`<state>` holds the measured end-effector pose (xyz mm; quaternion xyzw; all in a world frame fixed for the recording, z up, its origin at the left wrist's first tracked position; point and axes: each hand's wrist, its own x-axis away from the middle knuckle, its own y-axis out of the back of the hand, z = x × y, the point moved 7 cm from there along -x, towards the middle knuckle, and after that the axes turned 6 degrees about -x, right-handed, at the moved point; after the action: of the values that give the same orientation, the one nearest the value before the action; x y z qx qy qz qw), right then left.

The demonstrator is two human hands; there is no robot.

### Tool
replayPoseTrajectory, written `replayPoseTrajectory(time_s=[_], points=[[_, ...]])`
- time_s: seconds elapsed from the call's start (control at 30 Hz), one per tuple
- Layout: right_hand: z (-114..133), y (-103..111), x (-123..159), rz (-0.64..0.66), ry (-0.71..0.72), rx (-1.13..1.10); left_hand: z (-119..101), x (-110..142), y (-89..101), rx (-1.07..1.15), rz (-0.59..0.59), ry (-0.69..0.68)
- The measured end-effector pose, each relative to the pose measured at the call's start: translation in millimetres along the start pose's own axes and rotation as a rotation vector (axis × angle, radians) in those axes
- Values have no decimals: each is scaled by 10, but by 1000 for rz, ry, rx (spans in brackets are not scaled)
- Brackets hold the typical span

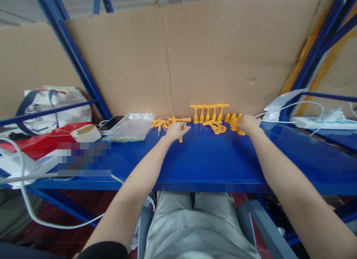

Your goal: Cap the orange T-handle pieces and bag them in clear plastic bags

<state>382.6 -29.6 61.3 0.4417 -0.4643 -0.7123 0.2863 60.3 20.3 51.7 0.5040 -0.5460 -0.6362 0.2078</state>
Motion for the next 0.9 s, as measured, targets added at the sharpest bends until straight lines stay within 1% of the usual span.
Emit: replayPoseTrajectory(time_s=[0.1,0.27,0.47,0.6,0.67,0.77,0.83,0.9], points=[[30,-23,13,20,41,1,-3,-5,-76,-29,54,-31],[81,-37,24,42,79,7,10,-31,-159,-27,129,-38],[94,-104,-32,67,84,29,3,-35,-214,5,194,-52],[100,-147,-25,111,70,63,-51,-5,-199,-28,214,-98],[140,-115,15,117,74,61,-74,24,-168,-78,223,-96],[249,26,105,58,77,-8,-45,63,-94,-190,223,-1],[345,121,172,23,85,-74,-9,85,-72,-249,262,65],[460,180,230,8,125,-122,8,100,-94,-260,340,85]])
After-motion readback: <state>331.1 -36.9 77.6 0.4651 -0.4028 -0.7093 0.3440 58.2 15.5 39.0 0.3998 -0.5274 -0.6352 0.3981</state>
